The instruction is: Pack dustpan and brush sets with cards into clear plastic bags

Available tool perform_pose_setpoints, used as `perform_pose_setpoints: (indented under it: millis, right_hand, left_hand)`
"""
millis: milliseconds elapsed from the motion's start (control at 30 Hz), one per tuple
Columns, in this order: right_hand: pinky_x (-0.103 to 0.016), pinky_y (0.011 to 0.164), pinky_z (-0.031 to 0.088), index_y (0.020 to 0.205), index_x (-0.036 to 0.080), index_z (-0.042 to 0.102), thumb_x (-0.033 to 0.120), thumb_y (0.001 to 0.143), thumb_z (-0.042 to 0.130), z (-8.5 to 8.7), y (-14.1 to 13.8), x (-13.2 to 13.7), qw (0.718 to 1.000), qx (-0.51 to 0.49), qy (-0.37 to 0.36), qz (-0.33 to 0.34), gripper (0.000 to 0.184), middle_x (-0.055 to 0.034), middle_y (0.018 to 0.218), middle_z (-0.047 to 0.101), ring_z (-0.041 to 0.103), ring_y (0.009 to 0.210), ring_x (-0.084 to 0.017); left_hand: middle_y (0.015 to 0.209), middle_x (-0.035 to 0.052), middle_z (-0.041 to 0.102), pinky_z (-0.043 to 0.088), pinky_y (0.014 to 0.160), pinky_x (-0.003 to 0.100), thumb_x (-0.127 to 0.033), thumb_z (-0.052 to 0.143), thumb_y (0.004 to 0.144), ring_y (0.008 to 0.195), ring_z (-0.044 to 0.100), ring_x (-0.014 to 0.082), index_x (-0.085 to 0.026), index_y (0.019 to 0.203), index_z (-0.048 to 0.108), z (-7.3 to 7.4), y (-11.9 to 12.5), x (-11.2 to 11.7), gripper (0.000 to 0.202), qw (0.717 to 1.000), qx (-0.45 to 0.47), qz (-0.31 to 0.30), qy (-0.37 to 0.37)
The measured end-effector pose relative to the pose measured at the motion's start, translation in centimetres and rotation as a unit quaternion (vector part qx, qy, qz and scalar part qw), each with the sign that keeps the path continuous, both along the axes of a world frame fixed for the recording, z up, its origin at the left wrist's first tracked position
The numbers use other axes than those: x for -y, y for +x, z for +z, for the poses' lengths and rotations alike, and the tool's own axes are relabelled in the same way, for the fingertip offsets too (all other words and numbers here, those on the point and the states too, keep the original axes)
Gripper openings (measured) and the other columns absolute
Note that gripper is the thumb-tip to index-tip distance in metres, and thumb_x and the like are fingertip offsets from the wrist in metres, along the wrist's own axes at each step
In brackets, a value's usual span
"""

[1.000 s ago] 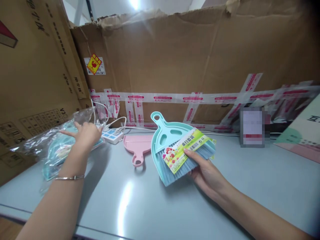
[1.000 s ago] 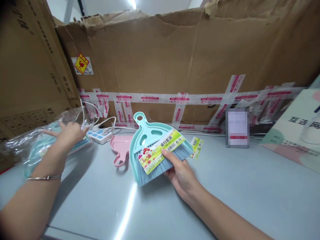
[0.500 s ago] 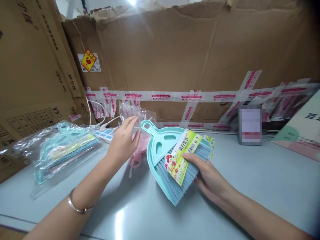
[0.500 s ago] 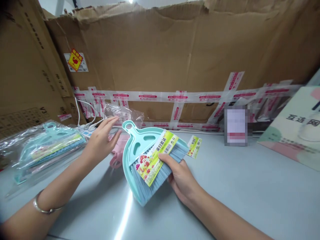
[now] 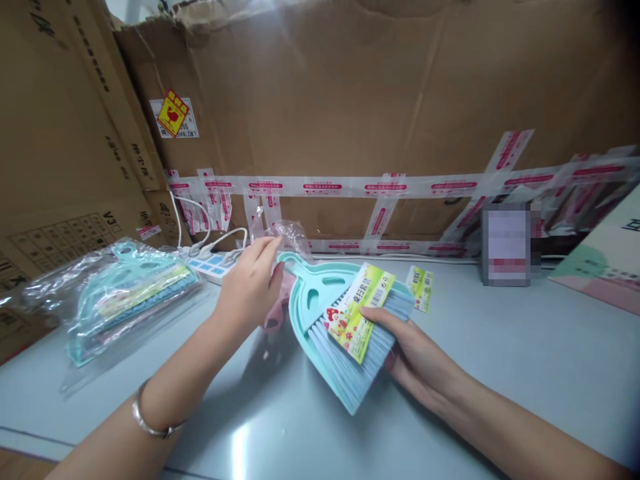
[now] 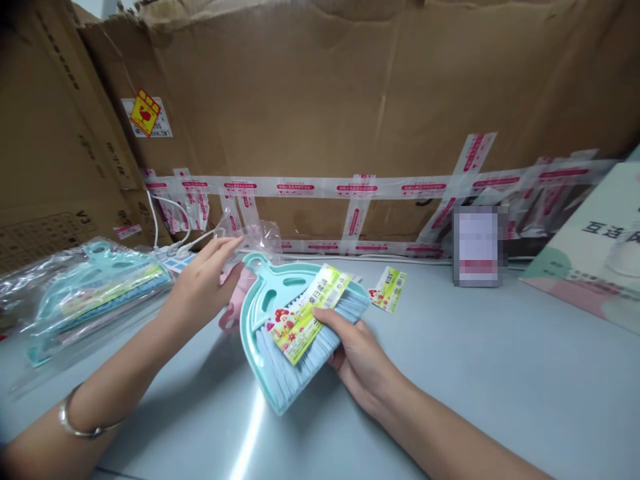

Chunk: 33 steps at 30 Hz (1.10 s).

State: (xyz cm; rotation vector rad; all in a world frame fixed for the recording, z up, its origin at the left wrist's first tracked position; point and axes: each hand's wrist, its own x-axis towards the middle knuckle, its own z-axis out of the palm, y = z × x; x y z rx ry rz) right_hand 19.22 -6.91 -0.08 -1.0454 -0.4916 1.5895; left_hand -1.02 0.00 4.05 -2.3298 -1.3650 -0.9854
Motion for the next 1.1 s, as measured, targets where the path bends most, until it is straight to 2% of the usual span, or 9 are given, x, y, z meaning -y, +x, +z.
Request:
perform_pose_setpoints:
  millis: [167,400,500,633,767,867,967,1033,1100]
  right_hand:
    - [-0.027,0.073,0.058,0.107,0.021,0.061,0.018,0.071,0.07,0.2,0.2,-0.6,0.996,-0.055,0.009,-0.071,0.036,-0.0034,0.105,0.069,0.068,0.085,-0.018]
    - [-0.031,0.072,0.059,0.112,0.017,0.059,0.02,0.069,0.073,0.5,-0.1,0.1,0.999,-0.05,-0.006,0.013,0.046,-0.0088,0.101,0.07,0.068,0.085,-0.023]
    - [-0.03,0.071,0.059,0.113,0.017,0.059,0.018,0.071,0.07,0.8,0.0,0.0,0.998,-0.054,0.002,-0.025,0.044,-0.0085,0.102,0.069,0.068,0.086,-0.022]
    - [-0.019,0.061,0.058,0.112,0.021,0.06,0.014,0.075,0.064,1.3,0.6,-0.4,0.989,-0.085,0.042,-0.113,0.038,-0.0043,0.106,0.068,0.067,0.087,-0.017]
    - [-0.018,0.061,0.057,0.109,0.021,0.062,0.012,0.074,0.066,1.1,0.7,-0.6,0.986,-0.074,0.065,-0.132,0.036,-0.0033,0.103,0.069,0.067,0.086,-0.016]
    - [-0.022,0.065,0.059,0.105,0.018,0.063,0.013,0.072,0.07,0.5,0.2,-0.4,0.991,-0.048,0.058,-0.11,0.035,-0.0049,0.1,0.07,0.068,0.083,-0.017]
    - [-0.026,0.067,0.059,0.104,0.016,0.063,0.018,0.072,0.071,0.1,-0.2,0.0,0.996,-0.028,0.047,-0.074,0.033,-0.0069,0.099,0.07,0.067,0.084,-0.019]
    - [-0.027,0.068,0.059,0.105,0.015,0.063,0.02,0.073,0.07,-0.1,-0.3,0.2,0.997,-0.016,0.046,-0.054,0.033,-0.0071,0.099,0.07,0.067,0.084,-0.019]
    - [-0.027,0.068,0.058,0.107,0.015,0.062,0.02,0.074,0.069,-0.2,-0.4,0.4,0.998,-0.002,0.046,-0.039,0.034,-0.0072,0.1,0.069,0.067,0.086,-0.019]
  left_hand:
    - [0.111,0.0095,0.061,0.051,0.082,0.035,-0.015,0.039,0.087,0.099,0.059,0.0215,-0.017,0.118,0.054,0.3,0.9,1.5,0.035,0.997,-0.012,-0.052,0.055]
    - [0.118,0.0113,0.057,0.051,0.084,0.028,-0.008,0.042,0.085,0.101,0.06,0.0172,-0.017,0.127,0.044,0.4,1.8,2.7,0.043,0.978,0.047,-0.125,0.161]
    - [0.109,0.0082,0.062,0.053,0.075,0.025,-0.007,0.044,0.084,0.092,0.062,0.0151,-0.019,0.118,0.05,0.3,1.8,2.4,0.037,0.972,0.047,-0.148,0.174]
    - [0.094,0.0042,0.066,0.049,0.055,0.02,-0.008,0.046,0.083,0.068,0.062,0.0099,-0.018,0.112,0.045,-0.4,1.9,2.1,0.031,0.979,0.06,-0.169,0.096]
    - [0.077,-0.0021,0.063,0.039,0.044,0.018,-0.008,0.045,0.08,0.05,0.053,0.0069,-0.018,0.118,0.035,-1.2,2.2,2.0,0.04,0.981,0.059,-0.18,-0.031]
    - [0.071,-0.002,0.056,0.041,0.05,0.02,-0.011,0.044,0.082,0.055,0.051,0.0087,-0.017,0.11,0.043,-1.1,2.0,1.7,0.029,0.985,0.087,-0.151,0.006]
    - [0.088,0.006,0.055,0.047,0.069,0.029,-0.02,0.05,0.082,0.078,0.055,0.0156,-0.014,0.11,0.047,-0.8,1.4,0.8,0.029,0.988,0.094,-0.114,0.047]
    - [0.108,0.0124,0.053,0.046,0.082,0.037,-0.027,0.056,0.079,0.096,0.054,0.0215,-0.014,0.118,0.045,-1.0,1.1,-0.1,0.042,0.991,0.065,-0.115,0.018]
    - [0.111,0.012,0.055,0.045,0.085,0.038,-0.029,0.058,0.079,0.1,0.055,0.0226,-0.016,0.117,0.048,-1.5,0.9,-0.8,0.041,0.99,0.045,-0.128,-0.031]
